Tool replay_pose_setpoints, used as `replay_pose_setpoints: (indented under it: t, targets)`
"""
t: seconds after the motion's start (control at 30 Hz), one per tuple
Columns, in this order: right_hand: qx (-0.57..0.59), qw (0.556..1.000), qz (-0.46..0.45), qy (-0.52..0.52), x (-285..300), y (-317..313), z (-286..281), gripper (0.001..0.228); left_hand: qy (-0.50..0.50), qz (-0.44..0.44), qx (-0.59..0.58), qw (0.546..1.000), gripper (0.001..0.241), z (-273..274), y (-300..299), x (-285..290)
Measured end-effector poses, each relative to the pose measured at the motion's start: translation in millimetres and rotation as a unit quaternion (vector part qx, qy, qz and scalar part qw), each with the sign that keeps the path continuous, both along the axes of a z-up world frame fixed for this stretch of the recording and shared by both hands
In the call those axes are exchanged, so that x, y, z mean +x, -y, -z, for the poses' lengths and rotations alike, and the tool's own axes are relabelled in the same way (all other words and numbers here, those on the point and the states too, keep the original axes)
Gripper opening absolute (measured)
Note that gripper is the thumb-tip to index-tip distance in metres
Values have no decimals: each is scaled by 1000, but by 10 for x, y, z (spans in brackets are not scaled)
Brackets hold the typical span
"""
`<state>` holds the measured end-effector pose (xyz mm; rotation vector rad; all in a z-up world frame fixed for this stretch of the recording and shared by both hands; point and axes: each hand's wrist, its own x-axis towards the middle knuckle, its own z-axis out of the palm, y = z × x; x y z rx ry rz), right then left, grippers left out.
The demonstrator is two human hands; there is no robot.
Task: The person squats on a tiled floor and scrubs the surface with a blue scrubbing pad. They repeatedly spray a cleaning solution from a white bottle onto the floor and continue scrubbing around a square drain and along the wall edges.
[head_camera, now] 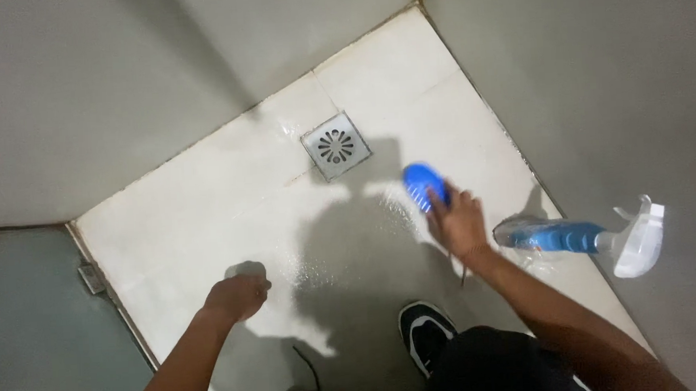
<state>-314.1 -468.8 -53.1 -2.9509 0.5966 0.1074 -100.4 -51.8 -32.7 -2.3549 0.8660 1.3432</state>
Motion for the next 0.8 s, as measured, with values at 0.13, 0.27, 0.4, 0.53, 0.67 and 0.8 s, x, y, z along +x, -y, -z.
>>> replay_pose_setpoints:
  t: [0.13,0.27,0.4,0.53,0.67,0.8]
  targets:
    - [-101,983,127,89,260,472,-43,51,0,-28,-15,1000,42,44,9,-2]
    - [-80,971,188,125,500,514,-42,55,-8,1,-10,1000,42,-73,17,-23]
    - [23,996,43,80,441,-152,97,45,4,-2,-4,1000,49,184,0,26]
    - [161,983,-74,38,594,-702,-100,46,12,-20,-15,1000,41,240,-2,59]
    - [392,914,109,2,1224,-609,-1178,62,-12,-14,-41,999,41,-73,124,12]
    - [-57,997,-34,41,1459,-160,103,57,-13,-23,-40,999,42,38,35,-50]
